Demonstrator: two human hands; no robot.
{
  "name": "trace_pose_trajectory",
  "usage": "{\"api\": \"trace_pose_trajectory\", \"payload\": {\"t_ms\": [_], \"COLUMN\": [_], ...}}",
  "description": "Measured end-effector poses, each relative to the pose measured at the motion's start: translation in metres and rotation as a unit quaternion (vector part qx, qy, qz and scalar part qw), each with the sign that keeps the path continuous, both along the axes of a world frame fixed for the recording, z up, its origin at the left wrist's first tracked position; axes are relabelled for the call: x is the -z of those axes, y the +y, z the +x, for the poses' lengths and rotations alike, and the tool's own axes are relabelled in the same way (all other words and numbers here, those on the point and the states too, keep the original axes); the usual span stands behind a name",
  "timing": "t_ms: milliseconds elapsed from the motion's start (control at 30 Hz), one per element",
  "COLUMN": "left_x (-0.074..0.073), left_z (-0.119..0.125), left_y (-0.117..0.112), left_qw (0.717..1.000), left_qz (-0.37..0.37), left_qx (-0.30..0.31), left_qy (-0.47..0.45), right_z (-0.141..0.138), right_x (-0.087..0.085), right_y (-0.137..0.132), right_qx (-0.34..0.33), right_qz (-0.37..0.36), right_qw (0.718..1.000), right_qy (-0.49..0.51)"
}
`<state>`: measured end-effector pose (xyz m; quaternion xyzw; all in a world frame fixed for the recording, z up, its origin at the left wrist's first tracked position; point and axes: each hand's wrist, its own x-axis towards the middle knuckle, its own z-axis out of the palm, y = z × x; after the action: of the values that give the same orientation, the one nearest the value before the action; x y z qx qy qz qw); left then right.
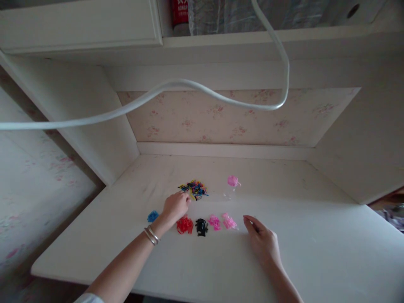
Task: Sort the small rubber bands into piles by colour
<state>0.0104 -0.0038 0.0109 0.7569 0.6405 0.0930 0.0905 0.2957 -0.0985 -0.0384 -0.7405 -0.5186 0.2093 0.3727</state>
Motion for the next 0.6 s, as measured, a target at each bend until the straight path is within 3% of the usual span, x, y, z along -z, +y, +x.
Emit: {"api": "trace_pose_trajectory", "payload": {"t_ms": [200,433,600], "left_x": [-0.005,-0.028,-0.013], "left_z": [-0.008,-0.06,-0.078], "left_y": [-0.003,-0.037,-0.074], "left_qw": [0.999,0.994,0.986], "left_qz": [0.025,0.072,0.088], "left_qx": [0.004,-0.006,-0.02], "left_qy": [-0.025,-0.081,-0.142], "right_z": [0.001,0.0,0.0], "right_x": [-0.002,-0.003,-0.003], "right_y": [-0.001,0.0,0.0], "right_qx": [0.007,0.013,0.023], "right_qz": [0.003,-0.015,-0.044], "right_qw": [1.0,1.0,0.999], "right_qy": [-0.005,0.001,-0.008]}}
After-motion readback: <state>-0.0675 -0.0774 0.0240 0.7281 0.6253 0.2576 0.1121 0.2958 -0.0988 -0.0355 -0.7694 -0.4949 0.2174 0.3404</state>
